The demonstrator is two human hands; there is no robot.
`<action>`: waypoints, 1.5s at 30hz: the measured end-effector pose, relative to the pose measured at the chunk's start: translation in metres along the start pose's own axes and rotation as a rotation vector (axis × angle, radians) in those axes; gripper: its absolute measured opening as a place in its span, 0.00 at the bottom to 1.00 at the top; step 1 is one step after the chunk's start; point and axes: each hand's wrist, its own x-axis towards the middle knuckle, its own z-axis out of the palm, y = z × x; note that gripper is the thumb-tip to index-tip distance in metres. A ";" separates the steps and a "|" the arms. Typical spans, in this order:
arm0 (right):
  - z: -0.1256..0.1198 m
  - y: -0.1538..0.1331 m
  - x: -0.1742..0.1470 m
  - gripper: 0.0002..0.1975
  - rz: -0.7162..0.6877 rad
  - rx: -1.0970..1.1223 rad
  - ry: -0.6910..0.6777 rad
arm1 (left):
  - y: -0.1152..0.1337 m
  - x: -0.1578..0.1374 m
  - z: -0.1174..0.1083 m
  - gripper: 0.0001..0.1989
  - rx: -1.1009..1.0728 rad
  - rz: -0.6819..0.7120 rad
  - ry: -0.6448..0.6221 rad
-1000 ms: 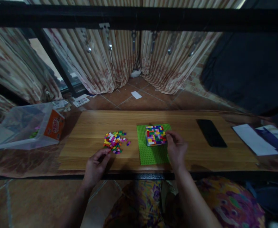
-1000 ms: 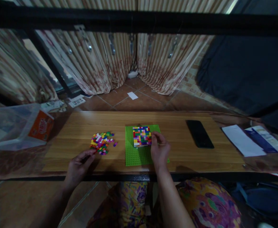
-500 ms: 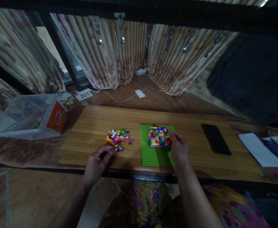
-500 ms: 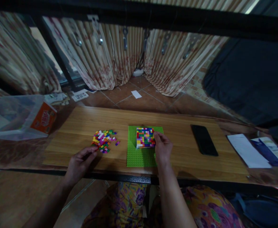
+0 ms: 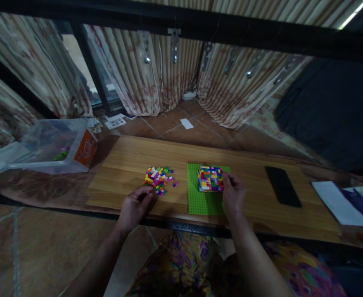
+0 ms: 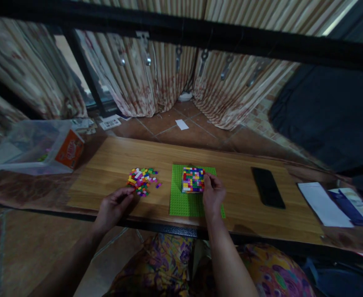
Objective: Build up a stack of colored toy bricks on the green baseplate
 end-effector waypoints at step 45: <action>0.008 -0.084 -0.144 0.07 0.216 0.283 -0.724 | 0.068 -0.046 0.033 0.17 -0.800 -0.547 -0.556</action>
